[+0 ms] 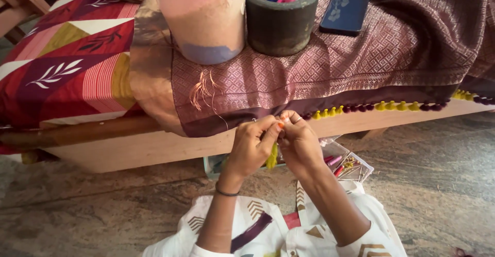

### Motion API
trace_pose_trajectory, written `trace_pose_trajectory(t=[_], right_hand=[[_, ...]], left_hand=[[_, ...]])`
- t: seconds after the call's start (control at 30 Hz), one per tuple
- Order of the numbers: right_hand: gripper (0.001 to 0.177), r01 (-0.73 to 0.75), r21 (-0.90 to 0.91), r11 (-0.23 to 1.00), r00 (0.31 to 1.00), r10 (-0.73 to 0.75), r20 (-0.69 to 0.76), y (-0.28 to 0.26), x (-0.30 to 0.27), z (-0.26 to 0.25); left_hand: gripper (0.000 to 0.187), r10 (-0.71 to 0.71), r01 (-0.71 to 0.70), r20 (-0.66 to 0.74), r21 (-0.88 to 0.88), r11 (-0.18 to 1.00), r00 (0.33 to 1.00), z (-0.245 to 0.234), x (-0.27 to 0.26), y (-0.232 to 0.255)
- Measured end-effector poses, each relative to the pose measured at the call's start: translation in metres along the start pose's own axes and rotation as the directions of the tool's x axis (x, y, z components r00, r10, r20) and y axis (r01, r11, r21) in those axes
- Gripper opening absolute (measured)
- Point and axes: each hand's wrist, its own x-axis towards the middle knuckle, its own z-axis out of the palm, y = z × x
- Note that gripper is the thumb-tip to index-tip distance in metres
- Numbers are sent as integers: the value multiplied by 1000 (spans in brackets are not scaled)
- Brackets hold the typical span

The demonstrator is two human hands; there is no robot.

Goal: Sewing yellow and maroon decorative tassels onto the border of a fabric piece using a needle and thread.

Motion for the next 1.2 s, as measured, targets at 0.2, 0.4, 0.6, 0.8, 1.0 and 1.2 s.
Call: trace_pose_trajectory(t=[0.2,0.4,0.6,0.8,1.0,1.2], right_hand=[[4,27,-73,997,1000,-28,-15,4,-5,6],[4,167,-503,848,983,-181,22,14,-22,-22],[7,177,-683,709,983,-168,80,18,-32,-23],[9,421,-883,209,855,-416,309,9,-45,-8],[8,401,-891,213,869,-396,297,13,-45,-15],[7,330,-861,387,917,-347,196,18,-42,-25]], left_hand=[[34,-540,294,-89,-760,580,837,40,-33,-39],[34,-413,250,-336,-434,865,847,32,-44,-10],[23,-481,574,-407,143,806,777,26,-34,14],[25,-736,617,-138,-458,640,662,40,-51,-39],[22,-721,582,-88,-528,619,688,40,-48,-36],[20,-700,571,-124,-489,659,703,45,-50,-42]])
